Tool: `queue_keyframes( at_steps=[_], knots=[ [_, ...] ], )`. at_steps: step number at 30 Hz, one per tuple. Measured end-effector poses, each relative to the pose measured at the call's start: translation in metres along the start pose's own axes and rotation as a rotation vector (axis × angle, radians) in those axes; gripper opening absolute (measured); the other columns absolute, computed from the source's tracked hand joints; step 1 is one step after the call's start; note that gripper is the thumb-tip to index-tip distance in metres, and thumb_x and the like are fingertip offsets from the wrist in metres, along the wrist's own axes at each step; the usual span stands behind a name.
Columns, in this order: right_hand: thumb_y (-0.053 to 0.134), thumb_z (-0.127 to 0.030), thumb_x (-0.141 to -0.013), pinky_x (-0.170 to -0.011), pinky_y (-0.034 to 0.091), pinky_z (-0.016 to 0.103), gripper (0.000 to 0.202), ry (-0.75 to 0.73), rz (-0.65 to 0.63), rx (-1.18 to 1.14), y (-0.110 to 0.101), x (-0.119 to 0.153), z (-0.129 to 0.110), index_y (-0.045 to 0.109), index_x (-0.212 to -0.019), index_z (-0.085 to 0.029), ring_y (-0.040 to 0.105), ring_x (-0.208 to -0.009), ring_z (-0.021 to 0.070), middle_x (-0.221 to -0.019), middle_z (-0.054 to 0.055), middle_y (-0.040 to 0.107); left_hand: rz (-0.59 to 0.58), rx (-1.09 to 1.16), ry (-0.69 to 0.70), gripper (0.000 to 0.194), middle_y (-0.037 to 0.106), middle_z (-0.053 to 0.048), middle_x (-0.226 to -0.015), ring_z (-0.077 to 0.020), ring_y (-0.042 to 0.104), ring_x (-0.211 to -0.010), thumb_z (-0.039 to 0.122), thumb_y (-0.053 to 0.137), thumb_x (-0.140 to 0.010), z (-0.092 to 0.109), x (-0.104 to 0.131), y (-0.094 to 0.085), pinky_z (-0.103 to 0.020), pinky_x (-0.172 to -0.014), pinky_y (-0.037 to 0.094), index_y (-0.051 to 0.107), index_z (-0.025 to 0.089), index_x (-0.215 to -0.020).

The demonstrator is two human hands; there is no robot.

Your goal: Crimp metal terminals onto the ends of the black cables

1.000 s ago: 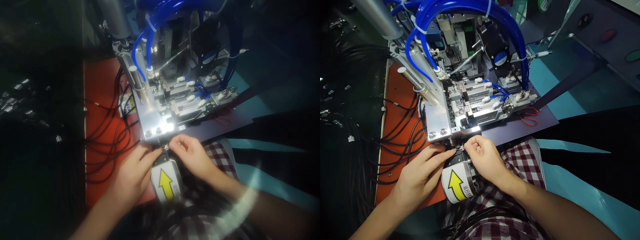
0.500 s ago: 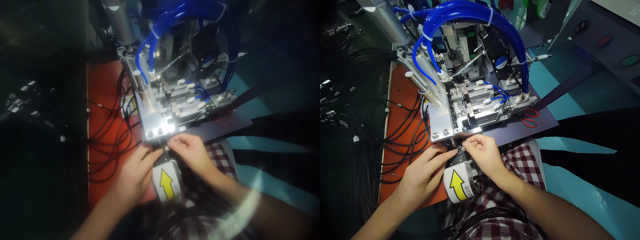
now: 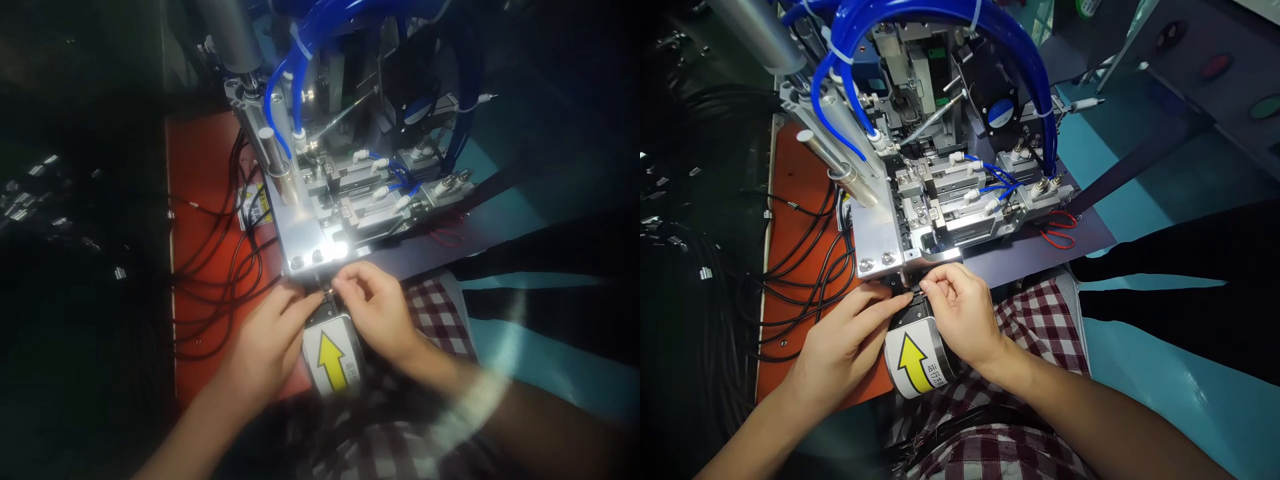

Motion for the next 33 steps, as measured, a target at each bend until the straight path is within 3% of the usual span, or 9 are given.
queue_keyframes(
  at_steps=[5, 9, 13, 16, 20, 23, 27, 33],
  knots=[
    [0.058, -0.023, -0.083, -0.061, 0.046, 0.024, 0.012, 0.144, 0.000, -0.114, 0.002, 0.003, 0.011, 0.060, -0.074, -0.015, 0.058, -0.065, 0.0131, -0.071, 0.001, 0.061, -0.003, 0.001, 0.003, 0.025, 0.058, -0.008, -0.098, -0.0119, 0.059, -0.091, 0.005, 0.044, -0.091, 0.000, 0.000, 0.001, -0.017, -0.082, 0.049, 0.065, 0.008, -0.104],
    [0.059, -0.025, -0.081, -0.057, 0.043, 0.025, 0.014, 0.376, -0.089, -0.180, 0.007, 0.002, 0.023, 0.060, -0.071, -0.015, 0.054, -0.060, 0.0124, -0.066, 0.000, 0.060, -0.006, -0.003, 0.004, 0.026, 0.058, -0.008, -0.097, -0.0114, 0.058, -0.091, 0.004, 0.044, -0.091, 0.001, -0.001, 0.001, -0.016, -0.081, 0.048, 0.064, 0.008, -0.105],
    [0.058, -0.027, -0.081, -0.048, 0.034, 0.022, 0.022, 0.621, -0.239, -0.322, 0.017, 0.005, 0.032, 0.056, -0.062, -0.015, 0.040, -0.049, 0.0079, -0.055, -0.004, 0.051, -0.019, -0.011, 0.006, 0.026, 0.057, -0.008, -0.098, -0.0117, 0.058, -0.092, 0.005, 0.043, -0.091, 0.001, 0.000, 0.001, -0.016, -0.082, 0.048, 0.064, 0.008, -0.106],
    [0.061, -0.033, -0.079, -0.043, 0.024, 0.021, 0.029, 0.702, -0.296, -0.412, 0.020, 0.011, 0.041, 0.053, -0.058, -0.015, 0.029, -0.044, 0.0056, -0.049, -0.007, 0.041, -0.017, -0.017, 0.009, 0.026, 0.057, -0.008, -0.097, -0.0122, 0.059, -0.091, 0.005, 0.043, -0.091, 0.002, -0.001, 0.000, -0.017, -0.082, 0.049, 0.064, 0.008, -0.105],
    [0.059, -0.040, -0.080, -0.043, 0.022, 0.020, 0.026, 0.604, -0.185, -0.446, 0.011, 0.013, 0.050, 0.058, -0.073, -0.015, 0.031, -0.043, 0.0047, -0.055, -0.007, 0.045, -0.037, -0.029, 0.011, 0.027, 0.057, -0.007, -0.095, -0.0114, 0.059, -0.087, 0.004, 0.043, -0.090, 0.002, -0.001, 0.002, -0.016, -0.077, 0.050, 0.063, 0.009, -0.106],
    [0.056, -0.041, -0.083, -0.043, 0.026, 0.021, 0.028, 0.501, -0.213, -0.422, 0.014, 0.012, 0.041, 0.057, -0.072, -0.016, 0.035, -0.043, 0.0059, -0.053, -0.007, 0.043, -0.034, -0.032, 0.013, 0.027, 0.056, -0.007, -0.094, -0.0112, 0.059, -0.087, 0.004, 0.042, -0.090, 0.004, -0.001, 0.001, -0.016, -0.076, 0.050, 0.063, 0.010, -0.107],
    [0.060, -0.029, -0.082, -0.045, 0.033, 0.021, 0.017, 0.464, -0.208, -0.325, 0.012, 0.006, 0.030, 0.057, -0.072, -0.016, 0.041, -0.044, 0.0076, -0.049, -0.008, 0.044, -0.049, -0.058, 0.012, 0.028, 0.056, -0.006, -0.093, -0.0116, 0.059, -0.085, 0.004, 0.041, -0.090, 0.004, -0.002, 0.001, -0.016, -0.074, 0.050, 0.062, 0.011, -0.107],
    [0.054, -0.023, -0.085, -0.050, 0.041, 0.022, 0.013, 0.411, -0.312, -0.183, 0.013, 0.001, 0.025, 0.058, -0.075, -0.017, 0.050, -0.046, 0.0098, -0.048, -0.006, 0.050, -0.193, -0.174, 0.043, 0.035, 0.059, -0.008, -0.094, -0.0154, 0.063, -0.083, 0.007, 0.035, -0.091, 0.004, -0.001, 0.005, -0.021, -0.066, 0.054, 0.059, 0.013, -0.116]
  ],
)
Point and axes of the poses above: each hand's wrist, its own x-axis away from the middle knuckle, its own y-axis out of the palm, z = x × y, the point moved 9 cm from there along -x, towards the middle knuckle
